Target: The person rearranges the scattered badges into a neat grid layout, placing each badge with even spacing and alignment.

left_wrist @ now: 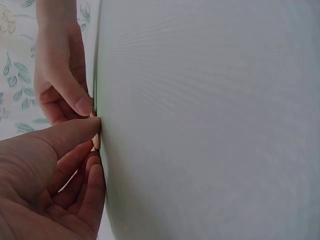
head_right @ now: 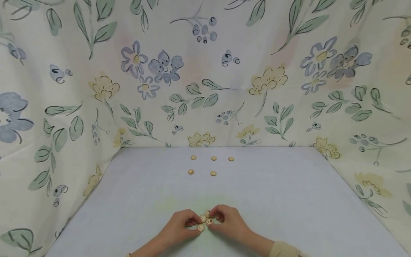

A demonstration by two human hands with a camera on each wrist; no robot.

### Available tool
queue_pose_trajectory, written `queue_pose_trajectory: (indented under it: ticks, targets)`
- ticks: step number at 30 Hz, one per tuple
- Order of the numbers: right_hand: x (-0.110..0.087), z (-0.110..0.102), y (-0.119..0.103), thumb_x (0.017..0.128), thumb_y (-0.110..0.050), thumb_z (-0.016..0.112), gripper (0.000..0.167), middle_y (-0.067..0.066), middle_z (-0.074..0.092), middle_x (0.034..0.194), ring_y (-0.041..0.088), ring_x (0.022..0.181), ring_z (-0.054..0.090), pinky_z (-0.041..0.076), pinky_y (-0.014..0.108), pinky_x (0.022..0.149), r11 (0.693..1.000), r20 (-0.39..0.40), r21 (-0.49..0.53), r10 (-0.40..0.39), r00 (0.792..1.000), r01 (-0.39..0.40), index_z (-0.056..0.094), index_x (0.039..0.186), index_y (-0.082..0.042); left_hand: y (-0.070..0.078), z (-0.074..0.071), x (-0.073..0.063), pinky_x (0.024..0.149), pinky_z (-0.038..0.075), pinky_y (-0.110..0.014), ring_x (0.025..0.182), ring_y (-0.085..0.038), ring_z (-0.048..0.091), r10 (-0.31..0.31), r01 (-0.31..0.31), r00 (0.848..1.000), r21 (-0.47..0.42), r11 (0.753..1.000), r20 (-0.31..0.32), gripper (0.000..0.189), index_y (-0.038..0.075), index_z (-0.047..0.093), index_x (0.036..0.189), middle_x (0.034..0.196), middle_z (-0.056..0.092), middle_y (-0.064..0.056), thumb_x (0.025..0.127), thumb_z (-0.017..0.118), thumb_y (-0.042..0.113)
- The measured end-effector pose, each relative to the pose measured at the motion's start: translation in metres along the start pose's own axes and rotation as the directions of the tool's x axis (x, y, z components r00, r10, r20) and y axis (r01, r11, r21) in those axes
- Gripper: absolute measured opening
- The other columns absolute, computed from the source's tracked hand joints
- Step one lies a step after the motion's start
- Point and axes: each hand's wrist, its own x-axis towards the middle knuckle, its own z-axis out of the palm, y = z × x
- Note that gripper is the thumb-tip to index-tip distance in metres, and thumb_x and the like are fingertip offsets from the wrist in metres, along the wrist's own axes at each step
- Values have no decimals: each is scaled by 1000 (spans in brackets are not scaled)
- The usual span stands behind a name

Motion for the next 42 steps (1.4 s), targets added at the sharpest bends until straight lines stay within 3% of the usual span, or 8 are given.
queue_pose_trajectory:
  ticks: [17, 42]
  targets:
    - [-3, 3, -5, 82, -21, 80, 21, -6, 66, 91, 11, 75, 57, 48, 22, 64, 997, -6, -5, -80, 997, 80, 67, 97, -15, 1, -1, -1, 71, 50, -21, 79, -4, 56, -12, 12, 1000, -15, 1000, 3, 19, 9, 71, 91, 87, 63, 7, 76, 79, 3]
    - [-3, 1, -5, 83, -20, 78, 19, -5, 68, 91, 10, 76, 59, 50, 23, 67, 998, -14, 23, -59, 998, 59, 68, 98, -14, 3, -1, -2, 71, 50, -21, 79, -4, 55, -18, 18, 1000, -15, 1000, 2, 17, 9, 71, 91, 87, 63, 7, 77, 80, 5]
